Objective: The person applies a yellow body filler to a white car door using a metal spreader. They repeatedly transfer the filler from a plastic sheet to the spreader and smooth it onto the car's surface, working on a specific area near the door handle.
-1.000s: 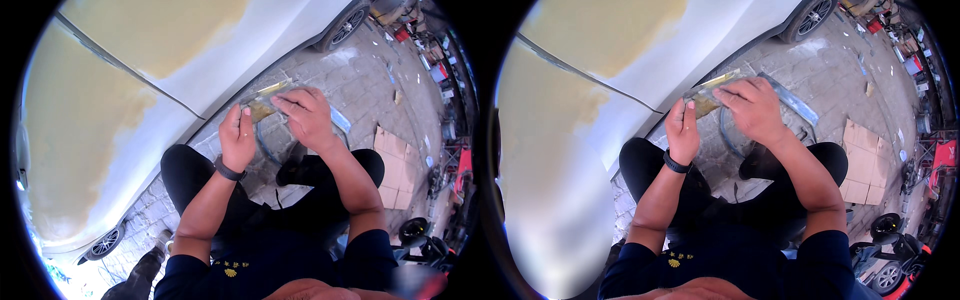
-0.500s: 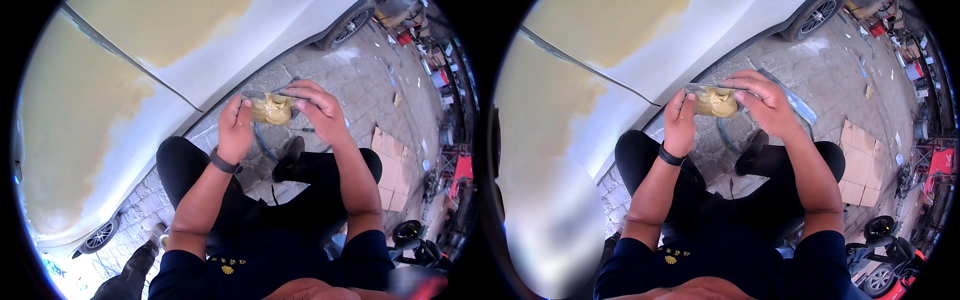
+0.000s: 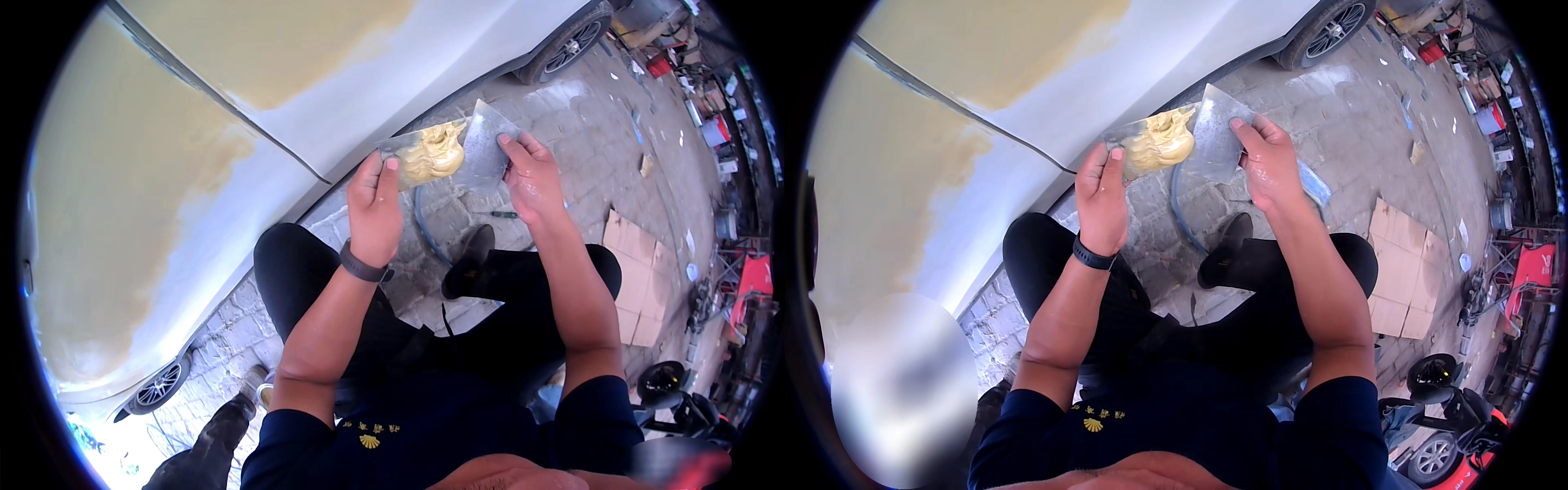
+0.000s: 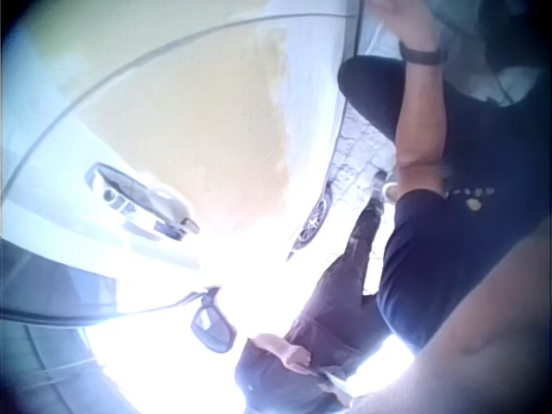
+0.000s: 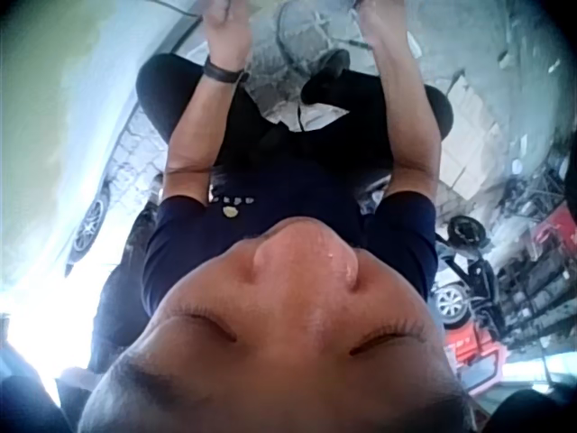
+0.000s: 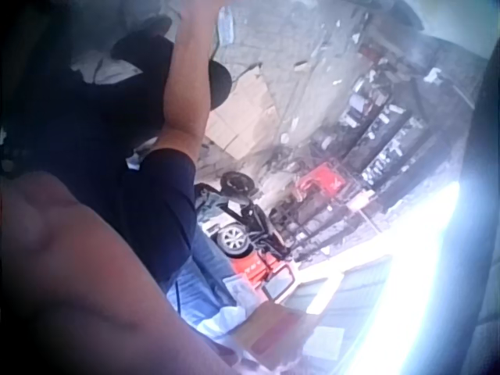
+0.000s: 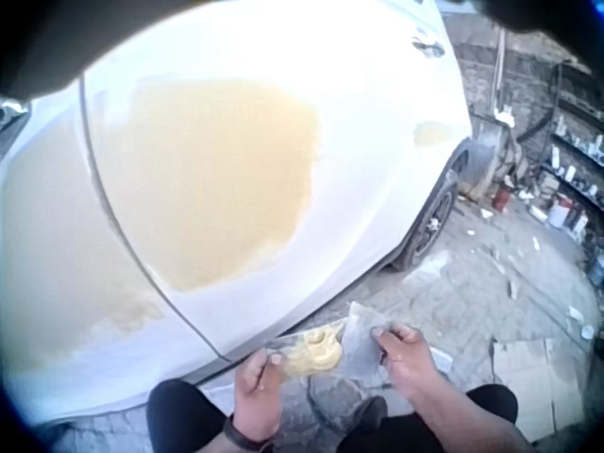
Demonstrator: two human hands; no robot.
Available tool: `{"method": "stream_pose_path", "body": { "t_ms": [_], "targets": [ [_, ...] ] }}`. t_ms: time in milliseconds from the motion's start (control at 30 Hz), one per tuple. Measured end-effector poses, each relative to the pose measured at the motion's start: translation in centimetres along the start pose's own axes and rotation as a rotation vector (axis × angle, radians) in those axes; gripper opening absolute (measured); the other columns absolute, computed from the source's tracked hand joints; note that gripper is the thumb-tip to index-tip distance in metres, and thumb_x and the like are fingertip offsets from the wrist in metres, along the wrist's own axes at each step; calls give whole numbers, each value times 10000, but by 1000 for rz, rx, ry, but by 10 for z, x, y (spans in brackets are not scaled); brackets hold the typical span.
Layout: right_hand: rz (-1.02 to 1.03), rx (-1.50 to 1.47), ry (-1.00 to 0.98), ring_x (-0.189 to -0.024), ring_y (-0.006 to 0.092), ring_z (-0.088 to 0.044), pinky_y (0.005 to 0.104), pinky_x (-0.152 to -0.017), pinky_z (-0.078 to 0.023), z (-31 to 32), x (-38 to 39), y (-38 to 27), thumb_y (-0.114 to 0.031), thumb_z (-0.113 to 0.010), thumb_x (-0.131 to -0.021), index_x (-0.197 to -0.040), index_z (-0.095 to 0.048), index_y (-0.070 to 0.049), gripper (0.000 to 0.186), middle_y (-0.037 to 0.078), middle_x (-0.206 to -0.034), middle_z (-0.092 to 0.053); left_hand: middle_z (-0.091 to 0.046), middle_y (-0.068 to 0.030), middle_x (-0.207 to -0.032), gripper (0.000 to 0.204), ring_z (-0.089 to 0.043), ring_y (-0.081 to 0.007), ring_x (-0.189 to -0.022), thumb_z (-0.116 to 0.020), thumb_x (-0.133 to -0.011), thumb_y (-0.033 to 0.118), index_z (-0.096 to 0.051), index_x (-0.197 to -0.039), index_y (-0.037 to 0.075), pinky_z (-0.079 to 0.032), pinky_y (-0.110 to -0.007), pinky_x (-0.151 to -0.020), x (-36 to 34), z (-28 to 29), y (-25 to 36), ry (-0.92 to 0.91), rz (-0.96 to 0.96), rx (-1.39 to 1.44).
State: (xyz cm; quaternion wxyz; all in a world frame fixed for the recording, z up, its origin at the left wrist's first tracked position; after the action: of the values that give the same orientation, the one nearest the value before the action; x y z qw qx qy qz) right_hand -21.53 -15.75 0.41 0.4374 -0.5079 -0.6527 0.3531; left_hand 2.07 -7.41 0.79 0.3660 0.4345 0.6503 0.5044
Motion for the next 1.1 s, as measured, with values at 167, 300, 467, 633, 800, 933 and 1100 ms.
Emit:
{"method": "stream_pose_path", "body": {
  "t_ms": [167, 300, 467, 633, 800, 933, 1100],
  "targets": [
    [-62, 109, -48, -856, 89, -625, 286, -772, -496, -8, 5, 17, -163, -668, -1033, -1142, -714, -2, 200, 14, -969, -709, -429, 23, -790, 258, -370, -83, -782, -575, -1097, 153, -510, -898, 1, -377, -289, -657, 2, -6, 5, -128, -88, -168],
    [-27, 143, -73, -827, 60, -573, 265, -744, -469, -20, 9, 14, -158, -662, -1043, -1116, -721, -5, 179, -11, -941, -685, -356, 10, -759, 305, -325, -91, -754, -592, -1084, 145, -441, -851, 20, -348, -307, -637, 8, -18, 5, -252, -88, -306],
    [216, 259, -123, -879, 68, -584, 258, -786, -480, -33, 19, -28, -126, -650, -1047, -1131, -707, 16, 174, 8, -973, -684, -340, -35, -740, 315, -321, -109, -732, -580, -1080, 150, -424, -845, 10, -348, -322, -625, 15, -31, -3, -421, -19, -402],
    [969, 625, -326, -1005, 216, -637, 323, -880, -505, -42, 52, -97, -41, -628, -1015, -1137, -692, 52, 166, 157, -1084, -685, -409, -42, -749, 265, -343, -114, -747, -551, -1089, 156, -483, -886, -1, -388, -328, -656, 12, -28, -14, -378, 60, -243],
    [788, 452, -458, -1008, 250, -658, 348, -891, -525, -41, 56, -74, -51, -638, -1005, -1129, -694, 62, 177, 173, -1102, -704, -471, 44, -865, 218, -384, -68, -827, -529, -1115, 161, -556, -963, 8, -399, -282, -724, 12, -23, -9, -247, 195, 113],
    [698, 718, -528, -971, 223, -659, 341, -873, -524, -46, 53, -79, -67, -628, -1018, -1136, -700, 66, 192, 141, -1061, -714, -658, -6, -1086, 240, -588, -93, -989, -538, -1121, 194, -634, -1234, 5, -483, -296, -890, 8, -11, -4, -206, 101, 164],
    [597, 1012, -511, -926, 221, -664, 326, -853, -514, -26, 40, -95, -95, -620, -1027, -1160, -713, 49, 218, 120, -1026, -712, -678, -17, -1102, 244, -599, -103, -991, -546, -1122, 194, -639, -1244, 5, -487, -299, -891, 1, -4, 2, -149, 55, 164]
  ]
}}
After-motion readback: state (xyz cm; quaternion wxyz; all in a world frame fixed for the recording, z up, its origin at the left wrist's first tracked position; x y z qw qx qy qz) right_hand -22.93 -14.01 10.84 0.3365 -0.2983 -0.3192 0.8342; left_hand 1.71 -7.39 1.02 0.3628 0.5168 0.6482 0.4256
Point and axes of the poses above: each hand's wrist, its own x-axis away from the middle knuckle, its own z-axis out of the back of the hand, y = z × x, the point moved 7 cm from there along -x, towards the middle knuckle
